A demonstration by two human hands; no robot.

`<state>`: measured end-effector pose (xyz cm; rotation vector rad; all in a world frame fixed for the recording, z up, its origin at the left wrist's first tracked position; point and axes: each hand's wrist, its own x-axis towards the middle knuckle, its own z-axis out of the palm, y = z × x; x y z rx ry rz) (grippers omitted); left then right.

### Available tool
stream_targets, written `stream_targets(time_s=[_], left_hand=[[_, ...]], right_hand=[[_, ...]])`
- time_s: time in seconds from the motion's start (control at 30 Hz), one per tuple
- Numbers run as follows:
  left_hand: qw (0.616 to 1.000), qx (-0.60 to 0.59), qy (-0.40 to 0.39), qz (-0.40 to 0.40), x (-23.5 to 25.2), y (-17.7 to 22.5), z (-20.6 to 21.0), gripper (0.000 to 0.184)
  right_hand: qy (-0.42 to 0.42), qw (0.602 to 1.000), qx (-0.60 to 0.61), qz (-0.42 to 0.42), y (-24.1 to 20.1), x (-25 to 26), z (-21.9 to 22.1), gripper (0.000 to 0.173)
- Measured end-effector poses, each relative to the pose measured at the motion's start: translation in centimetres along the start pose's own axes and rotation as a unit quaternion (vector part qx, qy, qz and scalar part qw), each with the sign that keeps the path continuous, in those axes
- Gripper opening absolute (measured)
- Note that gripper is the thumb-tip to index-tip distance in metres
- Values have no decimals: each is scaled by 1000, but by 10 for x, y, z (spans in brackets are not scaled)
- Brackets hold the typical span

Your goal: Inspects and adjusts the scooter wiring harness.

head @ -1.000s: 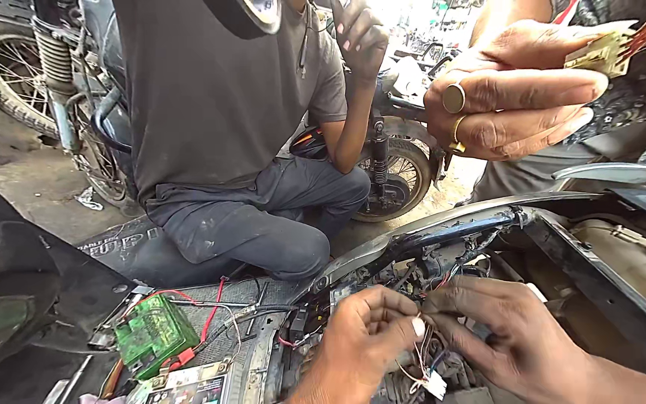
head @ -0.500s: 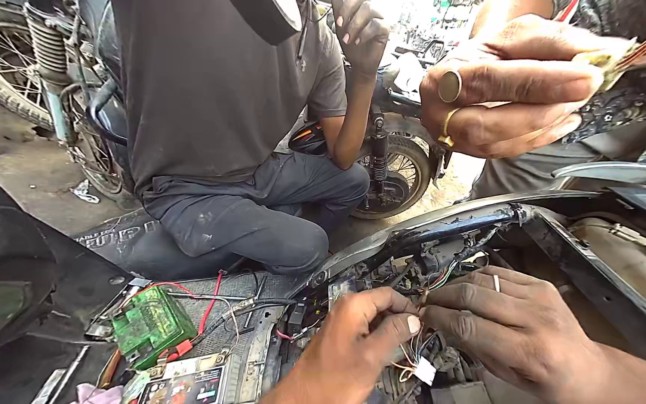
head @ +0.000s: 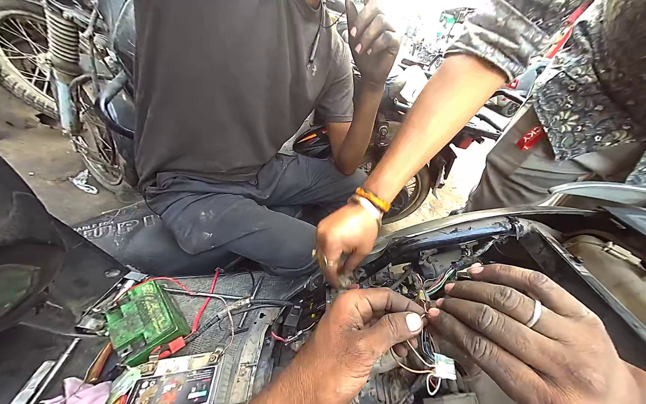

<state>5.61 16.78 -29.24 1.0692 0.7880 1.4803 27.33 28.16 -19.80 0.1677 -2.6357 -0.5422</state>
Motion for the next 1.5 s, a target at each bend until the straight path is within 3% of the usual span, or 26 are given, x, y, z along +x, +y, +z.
stream_targets(time_s=[0.2,0.37,0.47,0.57,0.67,0.7,0.73,0.77,0.83,0.87,0.9,0.93,0.97,1.03,1.07,1.1,1.2,1.37,1.43,1.47,1.5], left_hand=[[1000,17,5,7,-1,2,0,23],[985,131,60,96,1,-8,11,20],[983,132,53,113,3,-15,17,27],[982,132,56,121,6,-24,20,20],[939,287,96,166,10,-28,19,20],[909,357,112,185,9,-26,20,22],[872,422,129,213,8,-25,21,24],[836,471,137,245,8,-24,22,25],[800,513,139,279,5,-24,24,24],[798,514,138,281,3,-24,26,23],[805,509,137,273,2,-24,28,22],[815,500,136,260,1,-24,28,22],[826,490,136,245,1,-23,28,23],[846,469,131,218,2,-21,28,25],[852,465,126,205,1,-21,28,26],[857,461,122,196,0,-21,28,26],[867,452,113,179,0,-22,26,28],[868,459,95,166,-3,-19,23,30],[852,478,94,190,-3,-17,23,29],[837,496,96,212,-3,-17,24,28],[822,510,97,234,-2,-16,24,26]], right_hand=[[-14,999,-37,-8,-1,0,-1,24],[-13,999,-38,19,1,-1,5,17],[1,996,21,85,2,-4,14,14],[-2,986,81,144,2,-6,19,14],[-25,961,143,234,-3,-7,23,17],[-38,934,201,294,-7,-6,21,18],[-52,882,286,372,-14,-2,16,19],[-62,793,389,465,-20,6,9,21],[-76,545,551,627,-28,21,-7,26],[-82,465,582,662,-28,24,-14,28],[-88,437,591,672,-29,23,-21,28],[-98,478,577,654,-28,20,-24,27],[-111,576,534,609,-27,15,-25,26],[-132,827,322,443,-22,1,-23,31],[-133,915,178,336,-19,-4,-23,36],[-117,964,60,232,-16,-7,-23,34],[-100,991,-89,31,-7,-8,-25,28],[-110,983,-115,-88,-5,-4,-22,24],[-120,991,-62,-7,-11,-3,-18,21],[-127,986,16,107,-18,-3,-15,21],[-132,940,143,279,-26,1,-12,25]])
